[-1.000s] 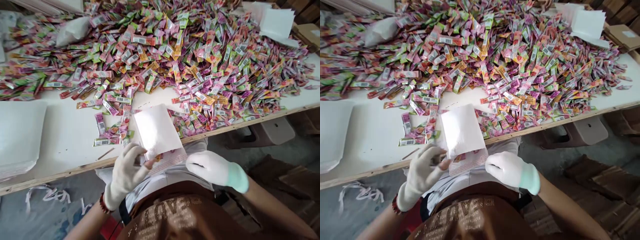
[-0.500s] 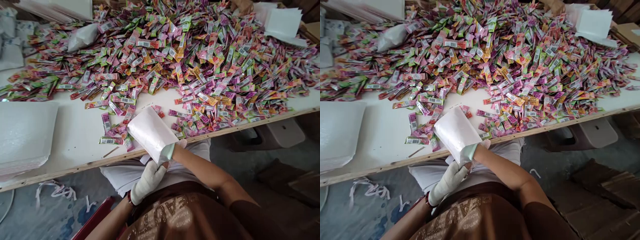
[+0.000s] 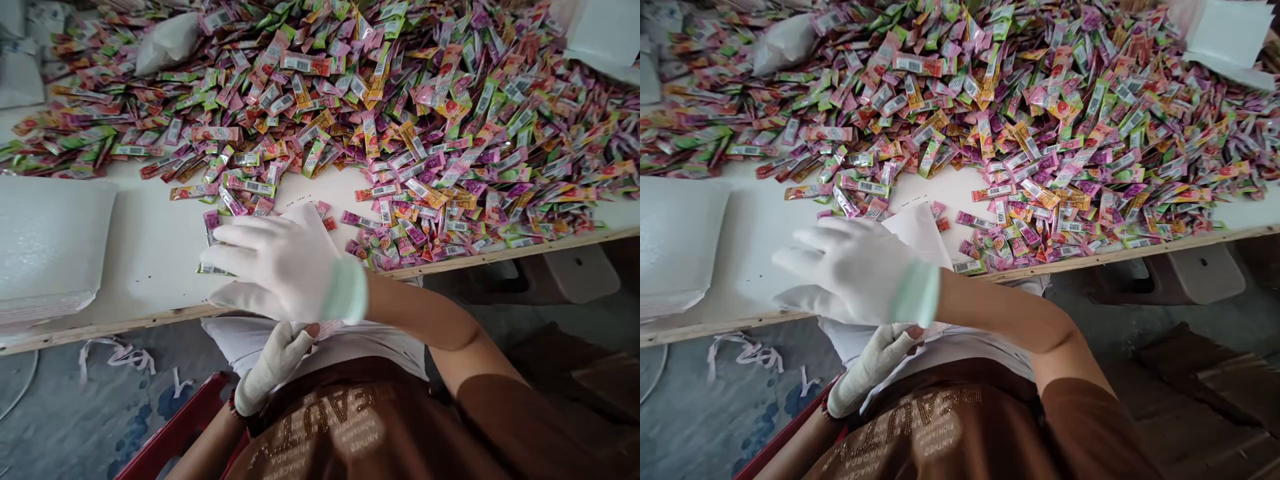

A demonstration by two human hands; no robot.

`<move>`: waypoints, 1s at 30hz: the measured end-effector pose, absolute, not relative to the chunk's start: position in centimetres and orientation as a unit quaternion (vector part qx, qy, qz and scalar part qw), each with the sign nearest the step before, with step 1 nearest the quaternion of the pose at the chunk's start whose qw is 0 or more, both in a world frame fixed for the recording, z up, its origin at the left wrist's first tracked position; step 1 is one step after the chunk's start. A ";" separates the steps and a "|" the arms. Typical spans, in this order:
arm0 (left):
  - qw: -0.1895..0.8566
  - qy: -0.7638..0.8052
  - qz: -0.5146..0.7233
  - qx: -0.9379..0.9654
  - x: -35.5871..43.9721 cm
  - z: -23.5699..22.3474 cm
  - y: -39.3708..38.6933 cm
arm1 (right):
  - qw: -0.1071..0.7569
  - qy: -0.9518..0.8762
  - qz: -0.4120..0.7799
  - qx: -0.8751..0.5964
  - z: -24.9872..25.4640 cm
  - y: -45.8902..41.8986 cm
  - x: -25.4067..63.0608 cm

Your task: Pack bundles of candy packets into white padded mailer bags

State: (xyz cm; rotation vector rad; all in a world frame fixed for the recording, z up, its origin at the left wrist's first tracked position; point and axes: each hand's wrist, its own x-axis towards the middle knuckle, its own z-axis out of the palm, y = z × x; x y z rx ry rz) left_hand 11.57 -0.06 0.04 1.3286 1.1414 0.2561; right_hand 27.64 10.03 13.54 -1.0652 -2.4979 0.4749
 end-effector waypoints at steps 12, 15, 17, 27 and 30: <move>0.733 0.515 0.236 0.375 8.1 -1.9 -0.3 | 0.189 -0.893 0.147 -0.380 -1.3 7.2 30.8; 0.775 0.506 0.274 0.260 8.9 -1.4 -0.1 | 0.222 -0.907 0.210 -0.289 -1.1 4.0 29.9; 0.805 0.482 0.286 0.196 9.0 -1.4 -0.1 | 0.216 -0.910 0.236 -0.263 -1.0 2.4 29.1; 0.726 0.565 0.280 0.274 7.1 -1.1 0.1 | 0.300 -0.611 0.604 -0.415 3.5 -2.9 38.6; 0.567 0.624 0.259 0.471 5.5 -0.9 0.1 | 0.153 -0.645 0.509 -0.549 3.3 -4.9 45.8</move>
